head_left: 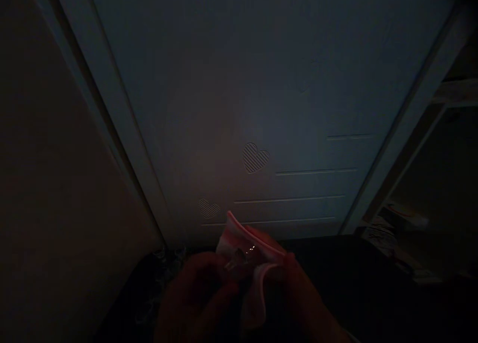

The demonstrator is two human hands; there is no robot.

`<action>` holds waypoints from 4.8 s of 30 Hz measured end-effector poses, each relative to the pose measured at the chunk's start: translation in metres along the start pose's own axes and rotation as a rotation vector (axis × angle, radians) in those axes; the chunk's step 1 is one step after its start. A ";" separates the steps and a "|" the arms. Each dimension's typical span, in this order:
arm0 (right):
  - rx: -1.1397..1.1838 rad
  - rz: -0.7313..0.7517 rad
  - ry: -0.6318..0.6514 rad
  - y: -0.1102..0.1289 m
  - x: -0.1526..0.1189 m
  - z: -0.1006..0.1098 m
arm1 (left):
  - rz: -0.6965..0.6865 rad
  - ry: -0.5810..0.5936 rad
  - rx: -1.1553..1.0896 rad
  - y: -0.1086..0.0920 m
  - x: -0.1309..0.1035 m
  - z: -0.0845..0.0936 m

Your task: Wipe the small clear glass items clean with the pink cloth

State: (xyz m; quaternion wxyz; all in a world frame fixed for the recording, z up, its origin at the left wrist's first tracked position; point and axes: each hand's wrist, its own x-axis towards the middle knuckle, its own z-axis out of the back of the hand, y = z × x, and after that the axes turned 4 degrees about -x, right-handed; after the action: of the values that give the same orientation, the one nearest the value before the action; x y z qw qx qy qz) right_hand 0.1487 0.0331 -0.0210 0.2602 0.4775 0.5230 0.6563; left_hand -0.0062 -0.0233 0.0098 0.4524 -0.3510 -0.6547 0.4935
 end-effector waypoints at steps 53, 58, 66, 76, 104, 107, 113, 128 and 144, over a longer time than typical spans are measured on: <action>-0.362 0.120 -0.175 0.004 -0.009 -0.010 | 0.110 0.125 0.122 0.000 0.010 0.005; -0.387 0.237 -0.183 0.003 -0.006 -0.012 | 0.113 0.124 0.098 -0.002 0.007 0.000; -0.532 0.250 -0.247 0.005 -0.005 -0.016 | 0.129 0.126 0.037 0.002 0.000 -0.009; -0.309 -0.026 -0.205 0.008 -0.002 -0.013 | 0.061 0.246 0.165 0.002 -0.003 -0.004; 0.256 -0.184 -0.241 0.008 -0.006 -0.008 | 0.077 0.034 -0.004 0.003 0.004 0.002; 0.253 -0.178 -0.289 0.008 -0.004 -0.010 | 0.089 0.047 -0.047 0.002 0.002 -0.001; 0.330 -0.162 -0.361 0.011 -0.001 -0.013 | 0.124 0.030 -0.098 0.001 -0.003 -0.008; 0.436 -0.218 -0.281 0.021 -0.002 -0.019 | -0.325 0.004 0.206 0.027 -0.005 0.004; 0.494 -0.080 -0.182 -0.003 -0.002 -0.019 | -1.108 0.058 0.889 0.040 0.006 0.010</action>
State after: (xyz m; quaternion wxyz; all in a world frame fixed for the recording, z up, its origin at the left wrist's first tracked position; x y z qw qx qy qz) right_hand 0.1317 0.0241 -0.0245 0.2077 0.5625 0.6603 0.4521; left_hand -0.0176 -0.0103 -0.0282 0.7545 0.2384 -0.4610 0.4018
